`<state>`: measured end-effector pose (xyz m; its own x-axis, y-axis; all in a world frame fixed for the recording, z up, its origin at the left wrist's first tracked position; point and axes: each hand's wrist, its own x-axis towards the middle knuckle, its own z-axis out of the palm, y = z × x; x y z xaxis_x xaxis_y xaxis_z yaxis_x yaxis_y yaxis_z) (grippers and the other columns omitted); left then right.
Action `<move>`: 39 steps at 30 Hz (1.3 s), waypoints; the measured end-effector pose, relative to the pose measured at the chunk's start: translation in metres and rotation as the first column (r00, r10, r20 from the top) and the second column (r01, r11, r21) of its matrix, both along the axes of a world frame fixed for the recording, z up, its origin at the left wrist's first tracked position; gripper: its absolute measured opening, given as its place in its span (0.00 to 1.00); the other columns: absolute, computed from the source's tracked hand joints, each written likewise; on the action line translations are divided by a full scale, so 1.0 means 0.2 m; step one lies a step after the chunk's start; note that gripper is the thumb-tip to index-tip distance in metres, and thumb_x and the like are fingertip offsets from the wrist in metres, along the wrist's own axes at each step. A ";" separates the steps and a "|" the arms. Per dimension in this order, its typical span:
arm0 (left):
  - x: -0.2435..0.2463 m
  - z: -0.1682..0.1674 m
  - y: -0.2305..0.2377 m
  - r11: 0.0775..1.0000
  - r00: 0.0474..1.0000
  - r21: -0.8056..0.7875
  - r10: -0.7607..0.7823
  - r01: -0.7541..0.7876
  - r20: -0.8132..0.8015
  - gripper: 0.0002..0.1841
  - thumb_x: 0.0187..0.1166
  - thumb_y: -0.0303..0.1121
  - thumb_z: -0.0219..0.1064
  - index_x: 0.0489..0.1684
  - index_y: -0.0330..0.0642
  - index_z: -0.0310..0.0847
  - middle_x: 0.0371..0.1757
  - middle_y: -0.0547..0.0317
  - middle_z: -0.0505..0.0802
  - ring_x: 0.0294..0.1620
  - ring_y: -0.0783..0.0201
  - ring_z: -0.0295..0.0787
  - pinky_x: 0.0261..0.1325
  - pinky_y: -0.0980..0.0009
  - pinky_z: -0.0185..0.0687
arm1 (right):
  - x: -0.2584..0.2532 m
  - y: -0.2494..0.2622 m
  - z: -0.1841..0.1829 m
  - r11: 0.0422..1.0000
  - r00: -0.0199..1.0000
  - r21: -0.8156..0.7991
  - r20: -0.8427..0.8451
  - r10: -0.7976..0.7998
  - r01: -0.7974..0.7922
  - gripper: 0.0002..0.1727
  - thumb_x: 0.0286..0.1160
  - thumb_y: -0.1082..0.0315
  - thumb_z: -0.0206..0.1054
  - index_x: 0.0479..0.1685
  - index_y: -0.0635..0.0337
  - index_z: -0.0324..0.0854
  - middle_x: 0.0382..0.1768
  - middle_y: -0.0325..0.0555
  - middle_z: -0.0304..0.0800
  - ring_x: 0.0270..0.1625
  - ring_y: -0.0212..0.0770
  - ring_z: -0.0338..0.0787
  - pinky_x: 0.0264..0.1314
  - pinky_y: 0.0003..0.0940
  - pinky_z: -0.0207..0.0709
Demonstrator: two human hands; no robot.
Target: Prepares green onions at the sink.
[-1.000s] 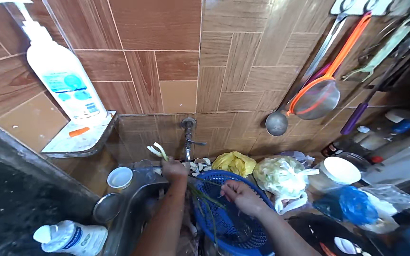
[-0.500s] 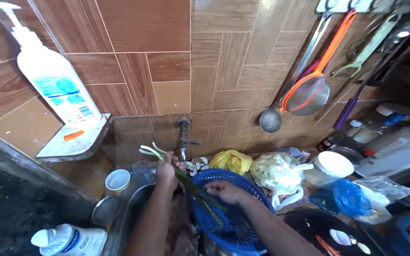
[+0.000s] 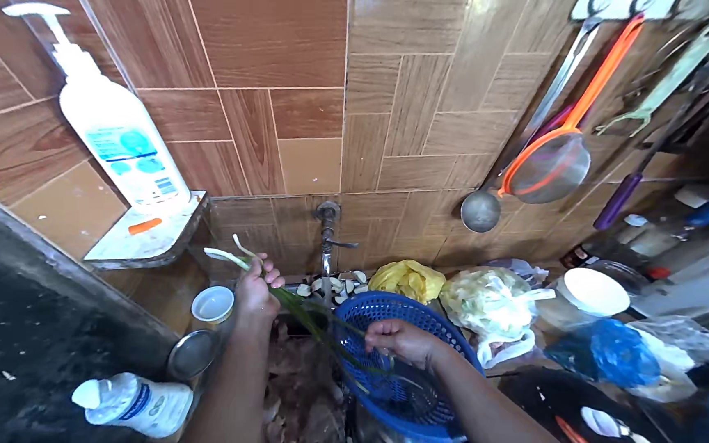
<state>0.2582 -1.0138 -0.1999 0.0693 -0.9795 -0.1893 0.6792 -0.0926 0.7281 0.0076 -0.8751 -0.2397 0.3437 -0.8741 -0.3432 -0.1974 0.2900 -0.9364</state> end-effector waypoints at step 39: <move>-0.13 0.28 0.02 0.900 0.877 -0.019 0.429 -0.436 0.216 0.13 0.98 0.40 0.41 0.54 0.45 0.67 0.27 0.67 0.72 0.16 0.75 0.68 0.22 0.79 0.71 | 0.13 0.11 0.12 0.914 0.909 -0.002 -0.107 -0.403 0.405 0.20 0.96 0.61 0.49 0.72 0.59 0.79 0.26 0.32 0.70 0.22 0.27 0.69 0.27 0.24 0.69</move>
<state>0.2317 -1.0096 -0.1440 0.5261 -0.8369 -0.1511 0.4887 0.1522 0.8591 0.0332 -0.8526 -0.2156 -0.0754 -0.9236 -0.3760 -0.1543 0.3833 -0.9106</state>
